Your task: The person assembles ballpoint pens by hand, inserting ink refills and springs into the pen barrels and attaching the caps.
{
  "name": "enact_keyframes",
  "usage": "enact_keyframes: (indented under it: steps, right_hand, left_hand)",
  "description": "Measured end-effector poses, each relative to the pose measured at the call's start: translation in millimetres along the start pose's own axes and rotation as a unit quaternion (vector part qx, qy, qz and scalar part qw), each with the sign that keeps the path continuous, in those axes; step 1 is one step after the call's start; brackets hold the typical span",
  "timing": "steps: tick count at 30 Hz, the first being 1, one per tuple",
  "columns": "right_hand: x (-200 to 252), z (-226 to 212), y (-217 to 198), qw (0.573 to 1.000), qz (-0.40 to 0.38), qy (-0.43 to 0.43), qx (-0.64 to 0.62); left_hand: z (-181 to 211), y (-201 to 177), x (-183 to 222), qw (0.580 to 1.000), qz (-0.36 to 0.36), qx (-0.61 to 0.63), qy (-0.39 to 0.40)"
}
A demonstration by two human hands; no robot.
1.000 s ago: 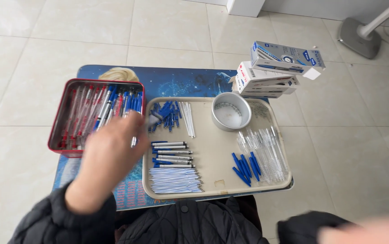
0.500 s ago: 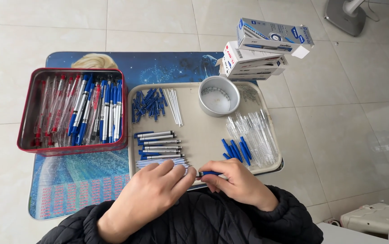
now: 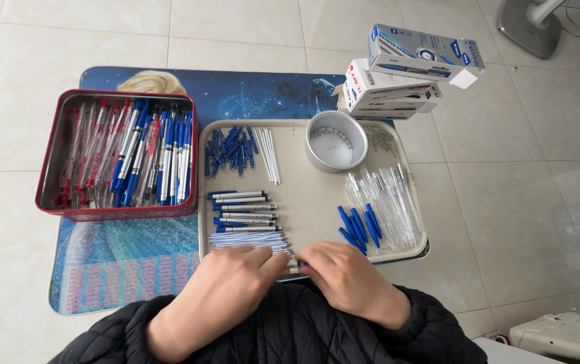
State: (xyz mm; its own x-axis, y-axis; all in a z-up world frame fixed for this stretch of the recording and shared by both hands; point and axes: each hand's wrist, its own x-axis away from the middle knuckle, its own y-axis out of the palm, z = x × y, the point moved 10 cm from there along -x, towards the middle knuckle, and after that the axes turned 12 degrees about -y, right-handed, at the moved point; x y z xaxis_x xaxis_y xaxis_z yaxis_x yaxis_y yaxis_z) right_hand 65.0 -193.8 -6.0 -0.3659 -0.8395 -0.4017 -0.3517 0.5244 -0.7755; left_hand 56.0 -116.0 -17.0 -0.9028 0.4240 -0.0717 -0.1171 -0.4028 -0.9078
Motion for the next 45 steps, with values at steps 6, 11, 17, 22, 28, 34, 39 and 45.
enact_keyframes:
  steps: [6,11,17,22,28,34,39,45]
  right_hand:
    - [19,33,29,0.975,-0.165,0.139,0.056]
    - [12,26,15,0.931,-0.198,0.197,-0.233]
    - [11,18,8,0.999,-0.029,0.017,0.022]
    - [-6,-9,4,0.983,-0.023,-0.065,0.171]
    - [-8,11,-14,0.994,0.069,0.071,-0.051]
    - [8,33,-25,0.948,0.216,0.169,-0.161]
    - [9,31,-27,0.948,0.238,0.154,-0.146]
    - [23,45,-26,0.916,0.284,0.226,-0.168]
  left_hand:
    - [30,-16,4,0.943,0.163,-0.26,0.127]
    - [46,-34,21,0.901,0.25,-0.295,0.195]
    - [13,-43,6,0.978,0.143,-0.105,0.113]
    - [-12,-24,1,1.0,0.009,-0.008,0.016]
    - [-9,-50,0,0.994,0.107,-0.028,0.022]
    - [-25,-58,2,0.984,0.121,0.129,-0.001]
    - [-52,-40,-1,0.983,0.109,0.104,-0.106]
    - [-47,-48,1,0.965,0.101,0.234,-0.062]
